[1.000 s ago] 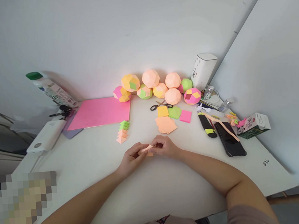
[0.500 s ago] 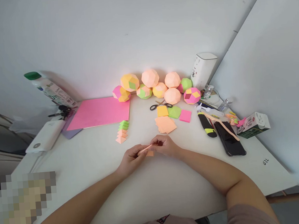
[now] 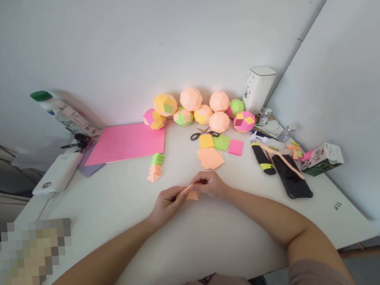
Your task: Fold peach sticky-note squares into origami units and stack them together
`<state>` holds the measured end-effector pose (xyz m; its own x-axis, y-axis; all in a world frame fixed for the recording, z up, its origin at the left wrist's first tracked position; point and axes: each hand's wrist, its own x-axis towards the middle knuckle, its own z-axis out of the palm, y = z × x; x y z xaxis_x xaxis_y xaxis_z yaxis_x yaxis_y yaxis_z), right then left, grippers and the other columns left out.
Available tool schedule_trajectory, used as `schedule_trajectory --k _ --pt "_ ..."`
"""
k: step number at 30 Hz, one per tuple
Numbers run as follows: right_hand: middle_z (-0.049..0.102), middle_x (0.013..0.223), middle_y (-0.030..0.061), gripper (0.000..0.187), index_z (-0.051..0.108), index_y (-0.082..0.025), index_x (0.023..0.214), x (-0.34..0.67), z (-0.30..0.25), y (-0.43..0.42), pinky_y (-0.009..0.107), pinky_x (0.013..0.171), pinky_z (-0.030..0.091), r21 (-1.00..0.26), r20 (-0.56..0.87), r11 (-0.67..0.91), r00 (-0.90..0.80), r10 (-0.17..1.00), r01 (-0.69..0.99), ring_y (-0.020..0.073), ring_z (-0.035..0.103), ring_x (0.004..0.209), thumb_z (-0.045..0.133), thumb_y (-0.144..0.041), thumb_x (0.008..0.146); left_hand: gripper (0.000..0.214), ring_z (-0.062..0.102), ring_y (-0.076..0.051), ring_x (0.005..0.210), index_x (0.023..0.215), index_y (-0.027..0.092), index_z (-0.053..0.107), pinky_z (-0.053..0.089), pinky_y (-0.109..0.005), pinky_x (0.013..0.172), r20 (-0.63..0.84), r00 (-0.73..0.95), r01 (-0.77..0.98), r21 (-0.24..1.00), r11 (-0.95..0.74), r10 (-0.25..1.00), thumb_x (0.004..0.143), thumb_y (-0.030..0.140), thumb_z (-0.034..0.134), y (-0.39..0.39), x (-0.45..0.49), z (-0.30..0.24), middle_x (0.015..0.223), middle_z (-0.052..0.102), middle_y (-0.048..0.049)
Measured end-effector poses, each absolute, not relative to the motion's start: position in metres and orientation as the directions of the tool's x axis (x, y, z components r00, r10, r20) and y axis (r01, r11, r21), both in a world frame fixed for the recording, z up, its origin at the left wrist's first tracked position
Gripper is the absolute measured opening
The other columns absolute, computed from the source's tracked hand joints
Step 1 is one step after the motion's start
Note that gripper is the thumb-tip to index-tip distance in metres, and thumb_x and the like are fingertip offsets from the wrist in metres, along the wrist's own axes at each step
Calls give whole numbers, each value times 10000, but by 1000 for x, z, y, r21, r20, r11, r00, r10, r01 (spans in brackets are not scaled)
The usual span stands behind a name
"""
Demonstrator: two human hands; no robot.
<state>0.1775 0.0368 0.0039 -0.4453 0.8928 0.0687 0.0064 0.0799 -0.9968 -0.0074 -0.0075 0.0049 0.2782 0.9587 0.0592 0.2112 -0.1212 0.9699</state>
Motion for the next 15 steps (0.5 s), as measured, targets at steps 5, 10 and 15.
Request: schedule_trajectory --k 5,10,15 --pt "597 636 17 246 660 -153 667 178 3 37 250 524 427 -996 67 88 -455 888 26 111 504 567 730 -389 685 341 420 -133 562 785 179 707 361 -250 506 57 281 231 965 -126 958 827 463 523 -8 -7 5 572 499 -6" --pt "595 646 16 245 647 -152 664 180 2 37 242 517 409 -997 44 67 -457 888 35 109 498 572 730 -382 687 341 398 -120 541 735 168 681 332 -246 499 47 293 273 953 -131 955 853 428 495 -8 -7 5 555 464 7" --pt "586 640 11 226 644 -144 652 180 3 36 242 525 398 -999 37 44 -479 877 3 106 503 570 734 -348 690 330 383 -111 524 679 161 642 310 -239 489 11 289 256 963 -89 957 842 416 509 -8 -7 5 549 445 16"
